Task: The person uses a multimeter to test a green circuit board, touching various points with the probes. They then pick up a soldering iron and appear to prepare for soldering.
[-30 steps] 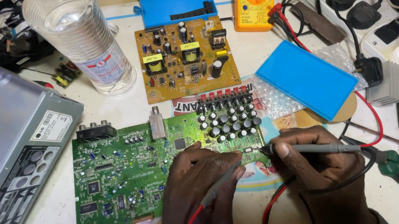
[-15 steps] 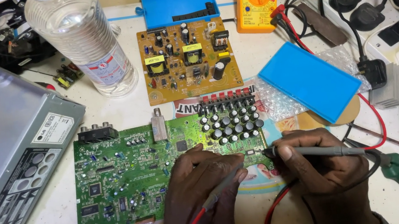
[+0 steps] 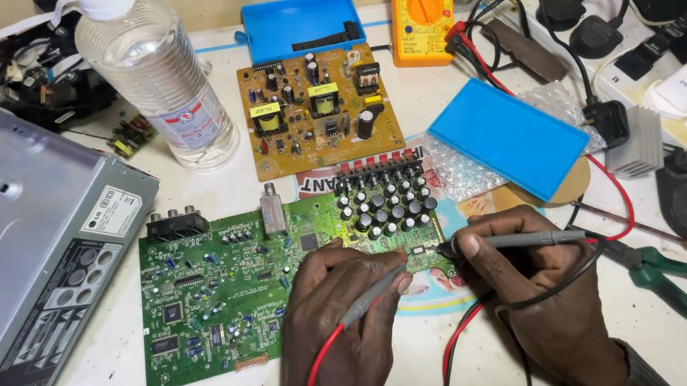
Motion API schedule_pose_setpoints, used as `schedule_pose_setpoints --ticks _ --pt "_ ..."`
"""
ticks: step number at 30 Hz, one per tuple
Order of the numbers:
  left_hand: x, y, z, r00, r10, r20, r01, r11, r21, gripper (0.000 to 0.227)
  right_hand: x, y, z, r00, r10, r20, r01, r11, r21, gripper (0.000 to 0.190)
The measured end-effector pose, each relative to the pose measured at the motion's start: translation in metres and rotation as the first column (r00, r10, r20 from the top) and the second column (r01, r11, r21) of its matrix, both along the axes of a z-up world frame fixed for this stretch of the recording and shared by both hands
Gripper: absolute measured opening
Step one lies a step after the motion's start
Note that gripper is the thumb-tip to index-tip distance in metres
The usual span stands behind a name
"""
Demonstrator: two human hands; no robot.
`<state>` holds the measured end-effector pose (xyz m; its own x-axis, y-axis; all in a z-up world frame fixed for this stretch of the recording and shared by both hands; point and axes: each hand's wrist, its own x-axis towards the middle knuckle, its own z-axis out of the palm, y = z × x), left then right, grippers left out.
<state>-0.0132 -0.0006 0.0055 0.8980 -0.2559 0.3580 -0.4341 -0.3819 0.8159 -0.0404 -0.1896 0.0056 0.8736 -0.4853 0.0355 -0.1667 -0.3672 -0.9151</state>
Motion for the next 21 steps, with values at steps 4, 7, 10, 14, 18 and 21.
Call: schedule_pose_setpoints --ticks 4,7,10,14,18,21 --pt "0.0010 -0.0006 0.0018 1.000 -0.006 0.011 0.006 1.000 -0.014 0.024 0.0005 -0.0011 -0.0008 0.999 0.017 0.044 -0.019 0.999 0.046 0.015" --pt "0.0001 0.0004 0.0039 0.999 -0.028 0.038 0.028 1.000 -0.002 0.023 -0.0004 -0.0030 -0.0028 0.997 0.044 0.059 -0.046 0.999 0.022 0.016" --pt "-0.0013 0.0008 0.0067 0.998 -0.026 0.049 0.027 0.999 -0.023 0.025 -0.0010 -0.0023 -0.0006 0.995 0.064 0.075 -0.068 0.997 0.044 0.015" --pt "-0.0024 0.0016 0.0031 1.000 -0.024 0.014 0.024 0.999 -0.042 0.027 -0.0017 -0.0008 0.0010 0.996 0.059 0.065 -0.064 0.995 0.070 0.016" --pt "-0.0035 0.0020 -0.0015 1.000 -0.004 -0.026 0.003 0.999 -0.045 0.028 -0.0028 -0.0015 0.0018 0.993 0.094 0.077 -0.096 0.995 0.026 0.014" --pt "-0.0042 0.0018 0.0028 1.000 0.003 0.015 -0.002 0.999 -0.047 0.027 -0.0037 0.0008 0.0038 0.990 0.098 0.096 -0.105 0.992 0.072 0.014"
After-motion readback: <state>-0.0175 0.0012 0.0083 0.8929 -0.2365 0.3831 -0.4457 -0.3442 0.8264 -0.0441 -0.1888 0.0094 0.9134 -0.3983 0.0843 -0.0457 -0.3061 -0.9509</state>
